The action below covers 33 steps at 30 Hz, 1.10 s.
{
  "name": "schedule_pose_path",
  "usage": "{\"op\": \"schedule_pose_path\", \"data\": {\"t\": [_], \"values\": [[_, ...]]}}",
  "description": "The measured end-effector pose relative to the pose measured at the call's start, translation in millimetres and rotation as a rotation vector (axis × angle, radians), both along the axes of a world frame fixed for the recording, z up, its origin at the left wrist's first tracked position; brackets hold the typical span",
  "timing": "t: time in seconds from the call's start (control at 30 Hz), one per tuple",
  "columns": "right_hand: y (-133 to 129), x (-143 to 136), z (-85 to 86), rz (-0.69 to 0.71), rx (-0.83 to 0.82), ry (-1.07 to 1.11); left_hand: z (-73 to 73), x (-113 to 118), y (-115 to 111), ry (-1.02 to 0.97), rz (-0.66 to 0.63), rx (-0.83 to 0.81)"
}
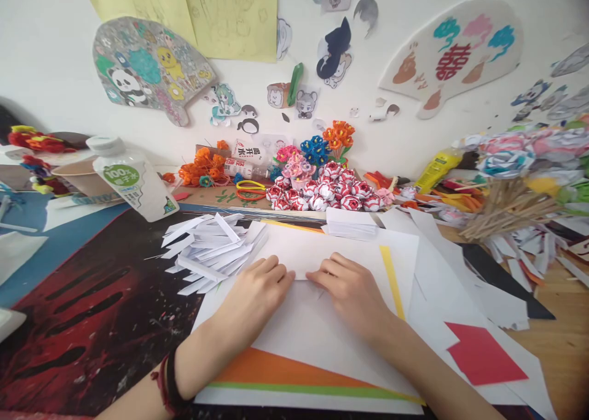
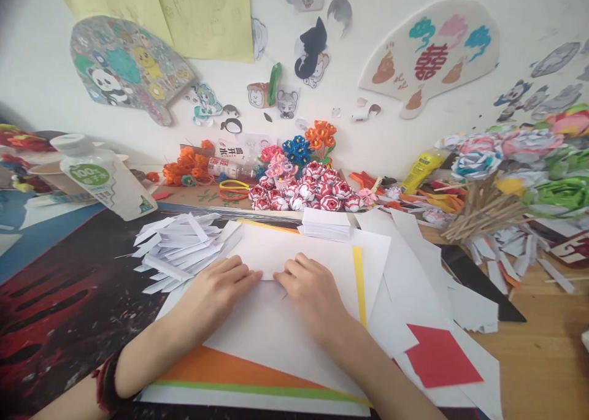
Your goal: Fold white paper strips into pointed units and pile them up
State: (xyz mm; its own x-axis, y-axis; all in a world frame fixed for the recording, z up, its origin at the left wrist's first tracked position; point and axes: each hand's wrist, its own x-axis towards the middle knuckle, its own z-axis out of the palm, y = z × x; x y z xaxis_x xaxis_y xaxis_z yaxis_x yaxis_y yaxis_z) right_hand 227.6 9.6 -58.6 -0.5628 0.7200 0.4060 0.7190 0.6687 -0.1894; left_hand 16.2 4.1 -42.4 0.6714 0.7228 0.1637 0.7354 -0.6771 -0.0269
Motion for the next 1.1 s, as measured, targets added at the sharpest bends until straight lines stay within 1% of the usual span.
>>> {"op": "schedule_pose_path", "data": {"t": [0.2,0.6,1.1], "values": [[-1.1,-0.7,2.6,-0.007,0.021,-0.065,1.7,0.3,-1.0,0.020,-0.033,-0.004],[-1.3,-1.6,3.2,0.011,0.051,-0.074,1.7,1.2,-0.9,0.053,-0.056,0.017],[-2.5,-2.8,2.7,-0.033,0.076,-0.132,2.1,2.8,-1.2,0.078,-0.094,0.067]]}}
